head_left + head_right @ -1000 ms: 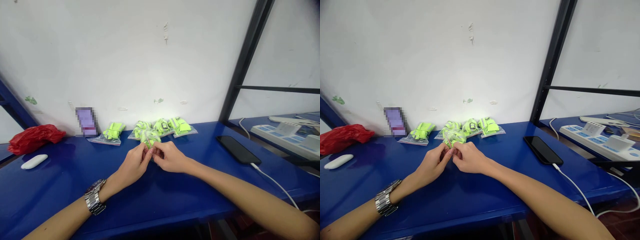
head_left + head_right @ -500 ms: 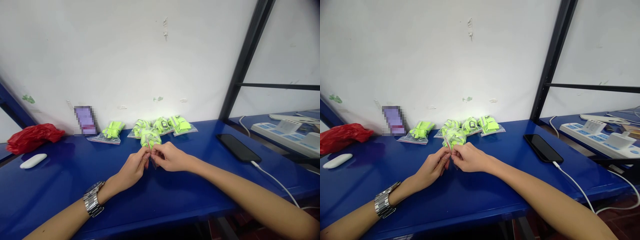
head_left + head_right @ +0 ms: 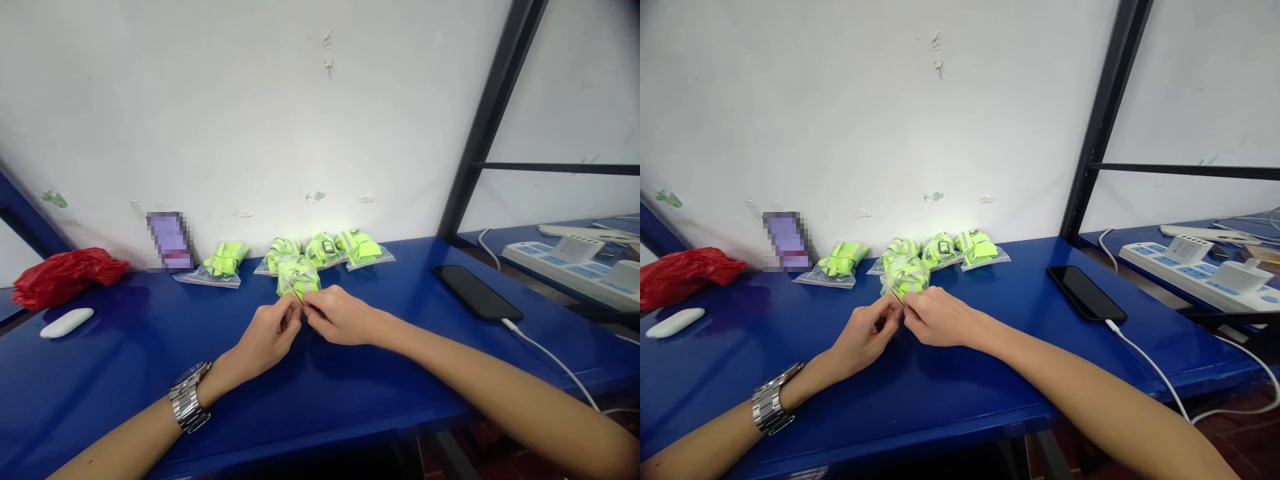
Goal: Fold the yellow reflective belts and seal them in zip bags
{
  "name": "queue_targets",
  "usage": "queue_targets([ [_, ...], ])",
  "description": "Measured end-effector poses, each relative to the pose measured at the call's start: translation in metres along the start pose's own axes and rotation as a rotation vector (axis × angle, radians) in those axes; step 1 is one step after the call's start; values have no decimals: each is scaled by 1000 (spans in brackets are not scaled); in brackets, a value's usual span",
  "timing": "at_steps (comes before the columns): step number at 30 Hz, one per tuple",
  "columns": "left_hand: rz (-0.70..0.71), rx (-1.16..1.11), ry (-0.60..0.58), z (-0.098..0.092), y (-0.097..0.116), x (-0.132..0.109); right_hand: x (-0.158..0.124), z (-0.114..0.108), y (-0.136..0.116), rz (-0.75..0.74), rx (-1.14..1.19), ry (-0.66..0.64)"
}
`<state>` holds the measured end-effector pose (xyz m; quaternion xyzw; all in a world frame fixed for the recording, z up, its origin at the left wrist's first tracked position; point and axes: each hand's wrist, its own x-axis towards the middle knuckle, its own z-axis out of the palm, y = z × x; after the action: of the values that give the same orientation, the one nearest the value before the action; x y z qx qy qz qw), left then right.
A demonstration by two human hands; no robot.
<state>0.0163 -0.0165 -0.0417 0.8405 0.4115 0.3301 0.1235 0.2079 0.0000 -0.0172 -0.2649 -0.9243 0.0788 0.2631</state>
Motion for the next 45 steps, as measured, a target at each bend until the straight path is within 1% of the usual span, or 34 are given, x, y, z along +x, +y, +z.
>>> queue_targets([
  [4,34,71,86,2,3,1,0,6,-1,51,-78,45],
  [7,63,149,171,2,4,2,1,6,-1,125,-134,105],
  [9,82,228,255,0,2,2,3,2,3,211,-192,164],
  [13,70,373,450,-12,-2,2,4,-15,13,445,-331,329],
  [15,80,387,495,-16,-3,3,4,-21,17,528,-344,361],
  [17,130,364,472,-18,-1,3,4,-23,17,539,-305,352],
  [18,164,345,431,-17,0,2,3,-22,17,513,-274,342],
  [20,228,301,322,-15,3,0,2,-17,16,414,-203,318],
  [22,249,255,223,-14,4,-3,2,-11,16,308,-114,281],
  [23,227,233,201,-15,3,-4,2,-8,17,279,-65,278],
  [24,181,210,207,-15,0,-4,2,-7,19,271,-11,299],
  [26,23,151,285,-17,-8,-2,3,-6,24,320,134,394],
  [28,-182,42,403,-20,-20,4,6,-6,28,400,368,499],
  [29,-278,-57,438,-20,-27,7,8,-6,29,431,523,531],
  [30,-358,-195,447,-21,-33,11,9,-6,30,449,687,552],
  [31,-414,-372,414,-22,-39,14,11,-5,31,460,843,566],
  [33,-466,-740,280,-23,-45,19,13,-1,31,490,1080,603],
  [35,-486,-1003,153,-23,-46,20,12,4,30,556,1182,657],
  [36,-501,-1076,122,-22,-44,21,12,7,30,584,1195,682],
  [37,-515,-1116,118,-21,-42,20,11,10,30,599,1194,697],
  [38,-521,-1132,140,-20,-40,20,11,12,30,598,1186,704],
  [41,-495,-1076,268,-14,-37,20,9,17,33,534,1112,693],
  [43,-459,-948,343,-11,-39,19,9,17,36,487,1003,658],
  [45,-411,-724,395,-11,-42,18,7,16,38,451,904,577],
])
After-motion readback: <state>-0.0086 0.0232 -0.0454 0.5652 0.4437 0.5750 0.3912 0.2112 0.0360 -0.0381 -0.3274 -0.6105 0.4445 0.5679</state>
